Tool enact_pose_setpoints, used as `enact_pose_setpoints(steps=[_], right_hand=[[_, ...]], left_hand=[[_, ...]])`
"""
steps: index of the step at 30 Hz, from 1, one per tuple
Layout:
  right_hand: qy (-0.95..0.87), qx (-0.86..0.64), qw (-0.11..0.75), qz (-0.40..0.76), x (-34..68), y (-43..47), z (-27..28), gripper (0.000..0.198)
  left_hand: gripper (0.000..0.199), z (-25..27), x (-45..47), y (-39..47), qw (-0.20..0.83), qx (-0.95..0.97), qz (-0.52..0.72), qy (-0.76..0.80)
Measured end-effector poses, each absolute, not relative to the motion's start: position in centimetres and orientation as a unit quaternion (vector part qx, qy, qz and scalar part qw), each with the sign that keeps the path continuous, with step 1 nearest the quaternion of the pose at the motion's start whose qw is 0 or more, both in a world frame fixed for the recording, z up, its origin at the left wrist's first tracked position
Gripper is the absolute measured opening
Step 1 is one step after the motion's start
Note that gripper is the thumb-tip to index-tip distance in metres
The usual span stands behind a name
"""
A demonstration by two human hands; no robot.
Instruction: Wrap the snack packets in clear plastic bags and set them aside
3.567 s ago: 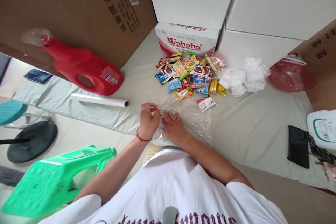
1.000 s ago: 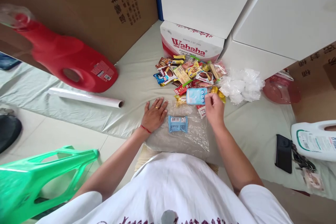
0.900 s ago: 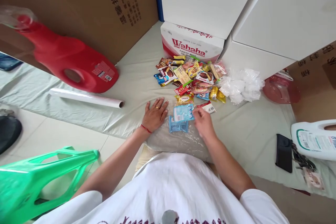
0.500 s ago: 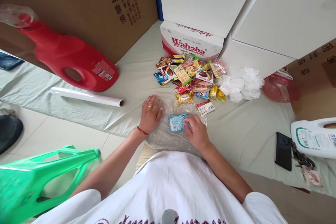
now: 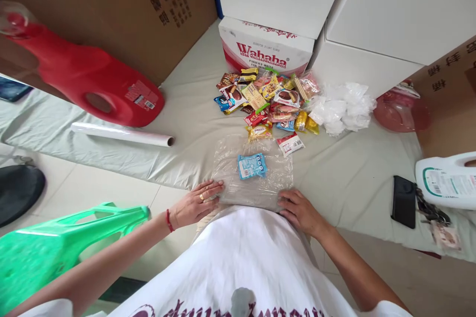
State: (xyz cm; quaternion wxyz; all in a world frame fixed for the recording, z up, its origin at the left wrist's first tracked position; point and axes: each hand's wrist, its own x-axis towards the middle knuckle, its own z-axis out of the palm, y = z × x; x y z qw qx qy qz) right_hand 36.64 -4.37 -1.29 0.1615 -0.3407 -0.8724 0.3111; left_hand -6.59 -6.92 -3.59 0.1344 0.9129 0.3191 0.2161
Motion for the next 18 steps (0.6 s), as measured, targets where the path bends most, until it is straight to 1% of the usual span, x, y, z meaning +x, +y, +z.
enact_pose_setpoints(steps=[1, 3, 7, 10, 12, 14, 16, 18], right_hand=[[-0.865, -0.342, 0.185, 0.318, 36.4, -4.2, -1.5, 0.025], [-0.848, -0.349, 0.199, 0.346, 36.1, -3.6, -1.0, 0.029], [-0.795, -0.410, 0.163, 0.416, 35.5, -0.8, 2.6, 0.035], [-0.760, -0.450, 0.161, 0.440, 34.8, 2.7, 4.7, 0.040], [-0.746, -0.475, 0.157, 0.439, 34.2, 5.3, 4.8, 0.042], [-0.736, -0.511, 0.141, 0.422, 33.6, 7.6, 4.2, 0.041], [-0.735, -0.551, 0.099, 0.383, 33.0, 9.2, 3.6, 0.034], [-0.745, -0.586, 0.039, 0.315, 32.5, 10.0, 3.4, 0.023]], left_hand=[[0.014, -3.7, -6.5, -6.9, 0.152, 0.903, 0.229, 0.330], [0.015, -3.4, -6.3, -6.7, 0.209, 0.873, 0.256, 0.358], [0.020, -1.0, -6.4, -5.1, 0.332, 0.781, 0.289, 0.443], [0.029, 0.8, -6.7, -2.3, 0.368, 0.726, 0.296, 0.500], [0.034, 1.4, -6.8, 0.0, 0.359, 0.705, 0.291, 0.538], [0.035, 1.2, -6.6, 2.4, 0.328, 0.686, 0.264, 0.594], [0.031, 0.4, -6.3, 4.5, 0.276, 0.668, 0.232, 0.651], [0.022, -0.5, -6.1, 6.0, 0.206, 0.651, 0.226, 0.694]])
